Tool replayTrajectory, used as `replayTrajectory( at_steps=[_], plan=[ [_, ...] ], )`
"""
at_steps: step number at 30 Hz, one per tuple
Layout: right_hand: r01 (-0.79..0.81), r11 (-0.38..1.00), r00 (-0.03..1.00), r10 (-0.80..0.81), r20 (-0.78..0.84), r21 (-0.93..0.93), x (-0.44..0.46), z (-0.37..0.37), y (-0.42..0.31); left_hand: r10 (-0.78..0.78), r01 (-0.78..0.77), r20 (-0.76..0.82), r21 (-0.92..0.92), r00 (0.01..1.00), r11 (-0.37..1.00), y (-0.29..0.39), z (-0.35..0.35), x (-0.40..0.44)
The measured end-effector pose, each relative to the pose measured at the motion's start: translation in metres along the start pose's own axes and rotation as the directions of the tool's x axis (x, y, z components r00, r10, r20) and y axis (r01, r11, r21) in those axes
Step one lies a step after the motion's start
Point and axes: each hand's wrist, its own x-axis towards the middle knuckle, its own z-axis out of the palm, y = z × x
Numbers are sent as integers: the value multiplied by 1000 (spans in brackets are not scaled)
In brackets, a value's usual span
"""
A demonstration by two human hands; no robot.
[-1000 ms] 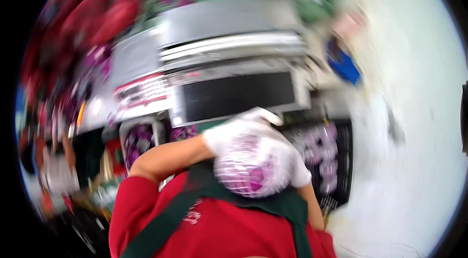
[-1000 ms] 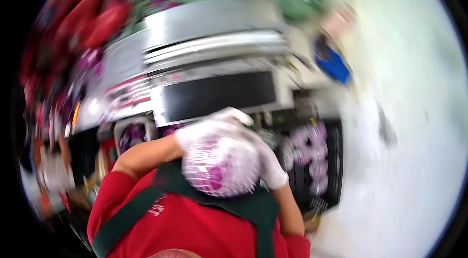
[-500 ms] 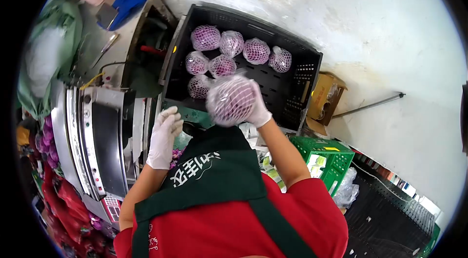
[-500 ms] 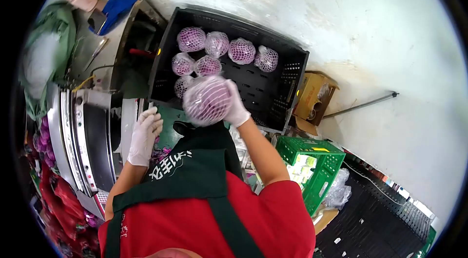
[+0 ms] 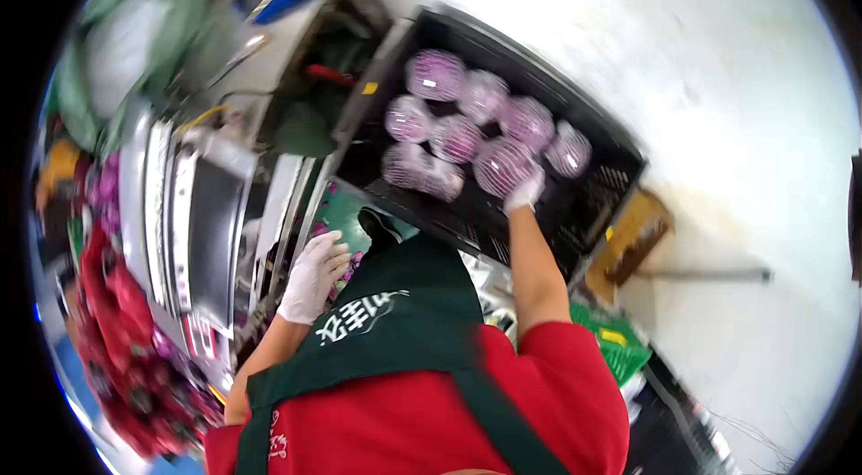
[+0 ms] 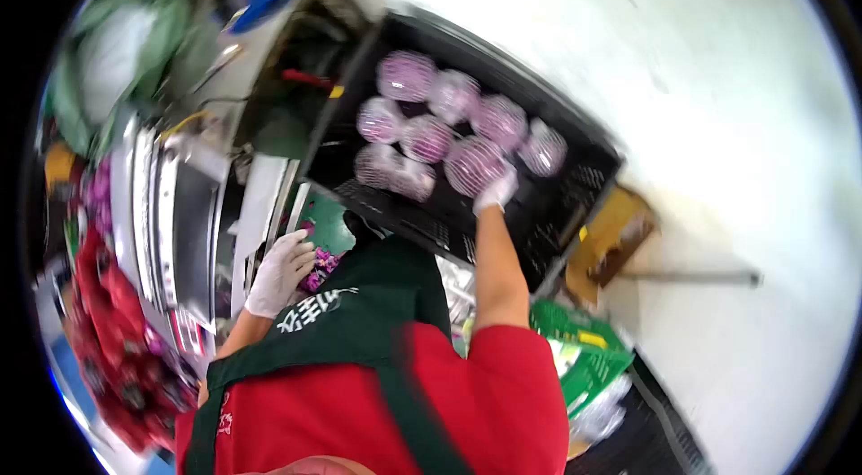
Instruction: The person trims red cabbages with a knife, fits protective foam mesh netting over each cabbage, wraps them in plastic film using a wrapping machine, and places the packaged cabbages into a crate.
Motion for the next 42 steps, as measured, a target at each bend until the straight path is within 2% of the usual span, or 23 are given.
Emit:
replayTrajectory(
  at_steps=[1,3,5,7,11,13,15,17,19,21,23,25,26,27,28,29,30,33,37,38,39,41,42],
  plan=[
    [242,930,969,-248,15,-277,-4,-2,-5,38,-38,-10,-30,999,999,-2,-7,-3],
    [445,605,869,-470,155,-660,-11,-4,-20,151,-157,-48,-155,987,975,-5,-18,-9],
    [634,233,698,-582,417,-737,-37,14,-39,239,-244,-51,-252,970,936,-15,-43,-12],
    [798,-57,445,-617,650,-600,-70,52,-53,294,-295,-56,-348,954,890,-11,-60,-21],
    [970,16,226,-429,874,-243,-219,172,-38,410,-466,-224,-375,884,801,-1,-89,-41],
    [952,299,150,-264,953,-67,-297,237,-6,568,-685,-384,-397,728,611,6,-136,-77],
    [902,411,234,-201,951,-135,-341,272,36,670,-864,-546,-329,503,381,7,-197,-90],
    [809,531,403,-191,895,-251,-366,296,91,615,-923,-701,-175,361,343,8,-277,-107],
    [812,469,411,-36,911,-348,-341,315,127,558,-920,-796,1,236,391,5,-358,-125],
    [856,402,456,-294,840,-325,-357,315,138,431,-944,-892,15,136,330,3,-433,-130],
    [842,424,460,-240,855,-334,-343,314,135,400,-897,-916,162,18,411,-4,-510,-126],
    [897,248,425,-251,870,-366,-335,311,127,291,-864,-954,89,68,495,-5,-569,-125],
    [909,192,410,-258,875,-369,-337,311,129,289,-828,-957,152,13,540,-7,-600,-127],
    [910,168,411,-252,876,-379,-344,311,132,265,-792,-937,336,-228,510,-21,-647,-96],
    [908,151,418,-242,876,-391,-351,311,134,316,-489,-857,497,-407,717,-19,-676,-117],
    [904,149,427,-233,874,-402,-359,311,136,268,-276,-787,478,-556,834,-20,-709,-119],
    [898,157,438,-223,871,-411,-367,313,138,193,-261,-797,400,-573,879,-28,-751,-116],
    [867,209,487,-155,859,-453,-388,319,142,-80,-180,-921,-11,-381,984,-34,-826,-119],
    [795,329,557,-64,828,-509,-408,332,144,-42,-201,-973,5,-228,979,-44,-850,-116],
    [776,352,572,-42,819,-524,-412,334,143,19,-241,-968,81,-250,967,-60,-862,-109],
    [756,377,585,-21,811,-535,-413,337,144,33,-407,-984,104,-176,908,-72,-865,-114],
    [698,440,621,23,784,-565,-413,337,145,-46,-779,-985,103,-166,619,-101,-877,-101],
    [667,467,638,45,769,-581,-412,335,146,-155,-909,-987,-32,-36,416,-110,-869,-100]
  ],
)
